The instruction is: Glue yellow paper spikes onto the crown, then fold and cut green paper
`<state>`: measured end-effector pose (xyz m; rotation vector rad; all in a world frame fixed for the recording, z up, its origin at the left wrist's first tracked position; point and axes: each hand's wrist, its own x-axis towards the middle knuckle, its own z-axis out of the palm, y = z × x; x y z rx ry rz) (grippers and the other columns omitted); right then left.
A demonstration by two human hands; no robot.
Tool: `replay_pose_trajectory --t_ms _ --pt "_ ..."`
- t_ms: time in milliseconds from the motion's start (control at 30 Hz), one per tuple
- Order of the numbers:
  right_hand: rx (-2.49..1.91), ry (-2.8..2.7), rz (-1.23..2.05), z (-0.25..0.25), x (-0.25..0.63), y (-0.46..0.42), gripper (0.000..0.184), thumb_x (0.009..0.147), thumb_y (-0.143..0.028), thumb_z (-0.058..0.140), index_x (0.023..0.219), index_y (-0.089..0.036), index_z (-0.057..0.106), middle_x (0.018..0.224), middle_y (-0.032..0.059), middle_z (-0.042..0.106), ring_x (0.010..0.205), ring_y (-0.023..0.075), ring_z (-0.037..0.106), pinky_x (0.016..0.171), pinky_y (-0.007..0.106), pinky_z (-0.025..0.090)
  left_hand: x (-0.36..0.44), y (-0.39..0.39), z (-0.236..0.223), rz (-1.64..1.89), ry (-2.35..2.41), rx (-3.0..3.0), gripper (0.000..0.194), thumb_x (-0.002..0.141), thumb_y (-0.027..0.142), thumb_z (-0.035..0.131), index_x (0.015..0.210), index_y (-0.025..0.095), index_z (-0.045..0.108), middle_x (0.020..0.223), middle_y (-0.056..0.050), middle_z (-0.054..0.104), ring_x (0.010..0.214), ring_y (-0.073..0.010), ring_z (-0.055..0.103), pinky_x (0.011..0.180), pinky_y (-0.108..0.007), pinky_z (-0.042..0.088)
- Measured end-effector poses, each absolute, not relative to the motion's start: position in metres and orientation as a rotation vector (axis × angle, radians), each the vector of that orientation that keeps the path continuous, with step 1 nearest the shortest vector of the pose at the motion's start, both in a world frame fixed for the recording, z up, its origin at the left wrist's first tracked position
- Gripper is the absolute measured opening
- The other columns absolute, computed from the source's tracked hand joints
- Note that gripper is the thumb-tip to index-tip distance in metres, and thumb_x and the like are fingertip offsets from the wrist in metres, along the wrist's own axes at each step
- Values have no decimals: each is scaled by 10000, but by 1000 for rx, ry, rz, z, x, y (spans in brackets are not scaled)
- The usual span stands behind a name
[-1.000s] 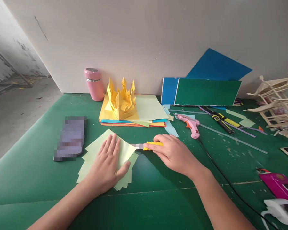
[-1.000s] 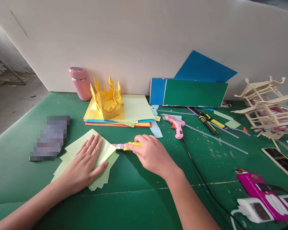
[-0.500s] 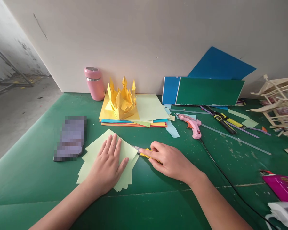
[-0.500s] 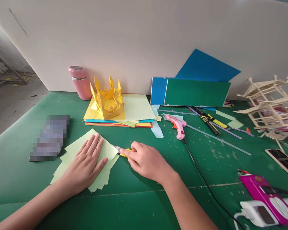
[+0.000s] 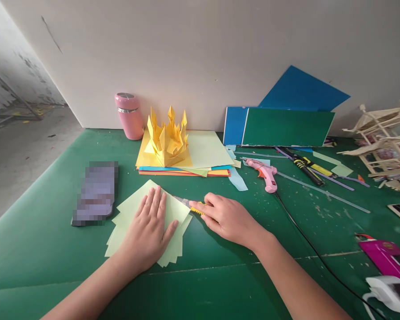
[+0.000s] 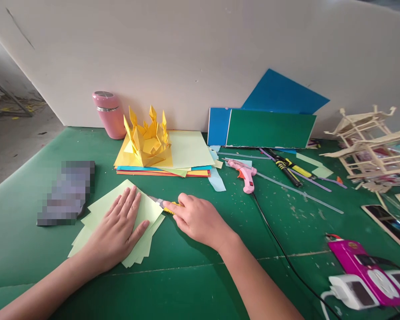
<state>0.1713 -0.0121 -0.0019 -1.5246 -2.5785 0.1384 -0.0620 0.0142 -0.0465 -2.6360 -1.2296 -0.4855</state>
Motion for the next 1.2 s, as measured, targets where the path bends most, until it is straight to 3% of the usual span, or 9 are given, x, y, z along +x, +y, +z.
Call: replay_pose_trajectory --t_ms 200,367,833,1100,1200 --pt "-1526 -2601 132 2 163 1 405 955 -235 415 1345 -296 503 896 36 528 690 134 494 528 227 315 -62 14 -48 -487 -1173 -2602 686 960 473 220 1378 -52 362 1459 -281 340 1381 -355 270 1087 -498 340" --pt "-1484 -2630 118 2 155 18 416 958 -239 406 1362 -300 481 927 40 538 684 130 503 522 223 316 -61 14 -47 -496 -1225 -2628 675 948 489 256 1400 -3 349 1473 -254 334 1390 -337 254 1095 -503 326" --pt "-1431 -2620 42 1 140 44 410 943 -234 416 1339 -271 515 956 54 562 704 142 524 502 243 295 -60 14 -44 -471 -1240 -2638 695 945 502 241 1376 -25 384 1462 -263 349 1391 -339 243 1094 -497 330" --pt "-1342 -2321 -232 -12 190 19 413 852 -187 445 1225 -220 618 845 49 603 745 173 560 565 251 407 -59 12 -36 -491 -1328 -2689 612 924 509 328 1356 94 451 1467 -187 396 1388 -330 275 1098 -507 328" --pt "-1504 -2072 -423 -16 209 17 382 852 -196 451 1186 -194 636 879 69 639 772 196 583 590 273 450 -58 11 -29 -532 -1331 -2741 525 924 468 359 1304 136 504 1413 -147 482 1352 -311 367 1095 -509 339"
